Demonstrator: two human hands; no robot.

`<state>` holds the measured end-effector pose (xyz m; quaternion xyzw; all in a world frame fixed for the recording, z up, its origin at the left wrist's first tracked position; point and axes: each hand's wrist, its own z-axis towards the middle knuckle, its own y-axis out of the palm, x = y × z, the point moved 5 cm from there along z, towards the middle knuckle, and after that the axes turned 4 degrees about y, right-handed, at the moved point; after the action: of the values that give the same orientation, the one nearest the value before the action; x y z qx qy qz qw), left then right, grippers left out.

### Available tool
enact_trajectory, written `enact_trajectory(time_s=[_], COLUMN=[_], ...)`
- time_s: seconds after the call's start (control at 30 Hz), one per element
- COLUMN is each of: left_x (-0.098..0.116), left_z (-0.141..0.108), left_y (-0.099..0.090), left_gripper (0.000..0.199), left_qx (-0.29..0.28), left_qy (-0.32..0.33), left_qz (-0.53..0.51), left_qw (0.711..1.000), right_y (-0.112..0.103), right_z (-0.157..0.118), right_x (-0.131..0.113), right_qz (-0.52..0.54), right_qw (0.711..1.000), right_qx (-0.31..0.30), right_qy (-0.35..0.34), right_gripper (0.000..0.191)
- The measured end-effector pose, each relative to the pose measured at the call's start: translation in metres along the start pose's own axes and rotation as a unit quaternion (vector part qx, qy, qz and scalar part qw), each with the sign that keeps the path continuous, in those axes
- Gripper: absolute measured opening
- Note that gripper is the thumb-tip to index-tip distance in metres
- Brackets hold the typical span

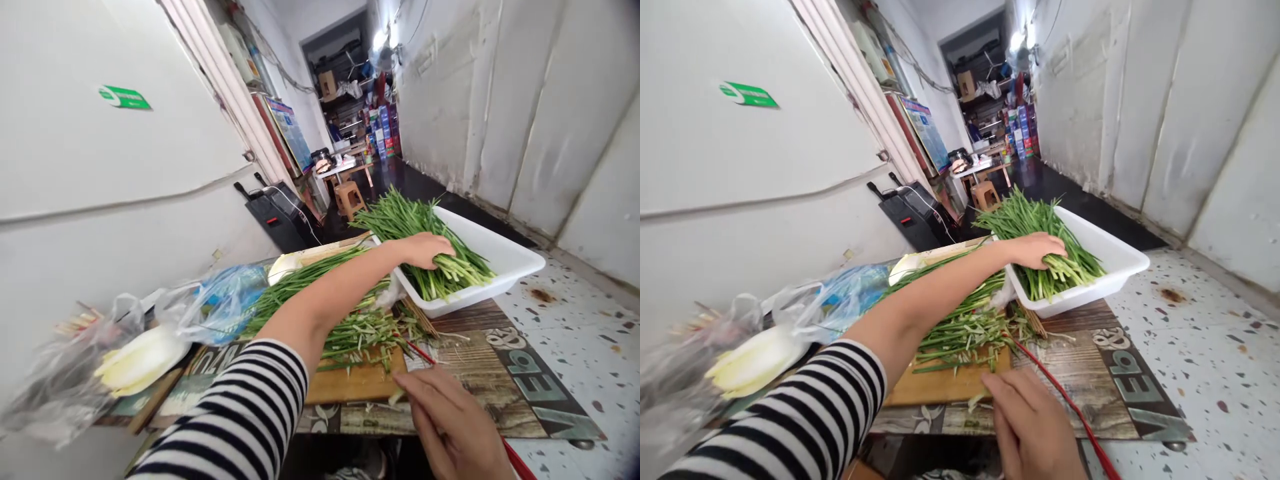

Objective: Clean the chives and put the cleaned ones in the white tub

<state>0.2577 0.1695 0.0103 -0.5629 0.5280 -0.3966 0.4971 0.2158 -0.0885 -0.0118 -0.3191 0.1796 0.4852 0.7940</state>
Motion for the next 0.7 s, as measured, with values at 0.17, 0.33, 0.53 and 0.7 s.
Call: enact_trajectory(time_s=[0.17, 0.33, 0.53, 0.7], left_x=[0.011, 0.031, 0.071, 0.13], left_z=[-0.012, -0.076, -0.236, -0.306], left_y=[-0.043, -0.09, -0.062, 0.042], left_gripper=[0.091, 0.065, 0.033, 0.026], left_qx=[-0.081, -0.003, 0.212, 0.231], left_qy=[-0.116, -0.106, -0.233, -0.327], left_qz=[0.013, -0.008, -0.009, -0.08], left_qw=[0.99, 0.994, 0.949, 0.913], right_y=[0.014, 0.022, 0.053, 0.098], right_z=[0.003, 0.003, 0.03, 0.071], right_x=[0.006, 0.016, 0.022, 0.029], right_qz=[-0.039, -0.085, -0.133, -0.209], right_qw=[0.998, 0.994, 0.987, 0.954], right_qx=[-0.025, -0.052, -0.085, -0.202], right_qy=[0.037, 0.046, 0.013, -0.077], right_gripper=[0.031, 0.022, 0.024, 0.038])
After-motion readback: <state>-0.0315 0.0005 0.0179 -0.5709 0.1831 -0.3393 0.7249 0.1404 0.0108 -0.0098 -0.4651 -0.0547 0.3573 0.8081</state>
